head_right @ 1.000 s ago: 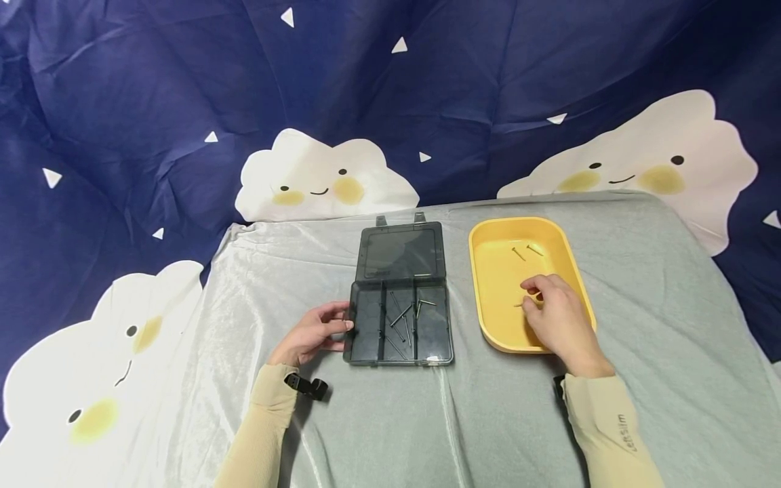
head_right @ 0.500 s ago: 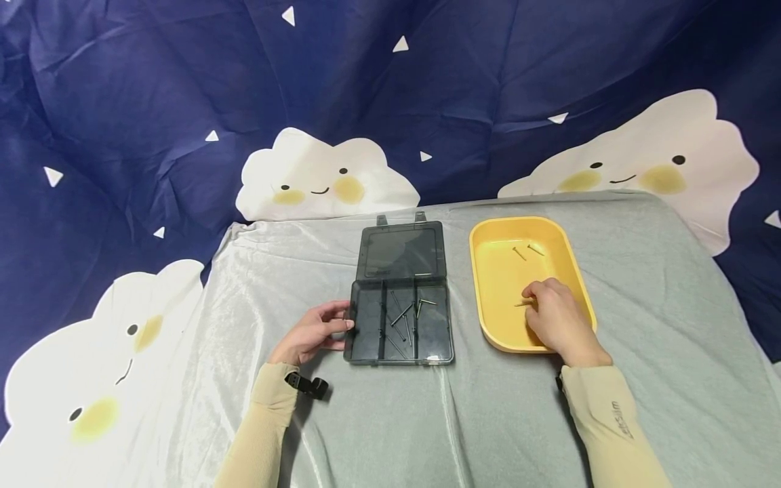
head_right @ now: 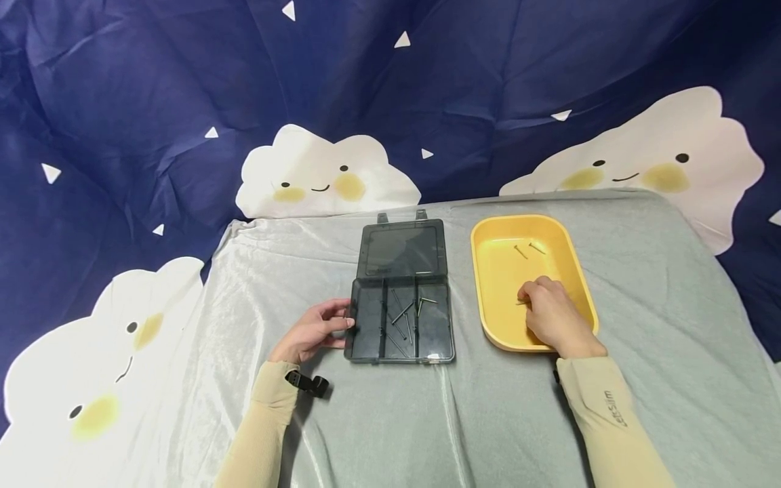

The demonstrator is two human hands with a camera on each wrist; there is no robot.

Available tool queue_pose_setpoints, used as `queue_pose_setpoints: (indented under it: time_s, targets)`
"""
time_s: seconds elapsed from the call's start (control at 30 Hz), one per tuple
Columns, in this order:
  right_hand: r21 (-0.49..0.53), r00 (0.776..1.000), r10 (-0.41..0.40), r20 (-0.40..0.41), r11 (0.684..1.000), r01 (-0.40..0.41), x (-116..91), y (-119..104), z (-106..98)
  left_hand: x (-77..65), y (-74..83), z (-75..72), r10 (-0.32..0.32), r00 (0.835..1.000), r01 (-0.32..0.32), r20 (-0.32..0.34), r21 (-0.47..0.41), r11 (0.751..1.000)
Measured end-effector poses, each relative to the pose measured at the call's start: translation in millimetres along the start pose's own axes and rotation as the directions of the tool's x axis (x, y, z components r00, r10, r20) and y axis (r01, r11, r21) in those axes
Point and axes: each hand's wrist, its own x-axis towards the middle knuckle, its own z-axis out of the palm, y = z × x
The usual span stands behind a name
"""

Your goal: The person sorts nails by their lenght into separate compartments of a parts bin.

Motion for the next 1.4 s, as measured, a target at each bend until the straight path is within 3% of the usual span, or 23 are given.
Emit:
queue_pose_setpoints:
  time_s: [0.73, 1.1, 1.4]
  targets:
    - [-0.038, 0.996, 0.025, 0.089, 0.999, -0.022, 6.1, 0.0, 2.2, 0.1, -1.6, 0.7, -0.006, 1.000, 0.006, -0.003, -0.011, 1.000]
    - [-0.027, 0.976, 0.091, 0.198, 0.996, -0.087, 6.4, -2.5, -0.7, 1.1, -1.8, 0.1, -0.003, 1.000, 0.003, -0.003, -0.010, 1.000]
    - [-0.022, 0.978, 0.091, 0.188, 0.996, -0.089, 5.3, -3.5, 0.9, 0.7, -0.8, 0.0, -0.003, 1.000, 0.003, -0.002, -0.013, 1.000]
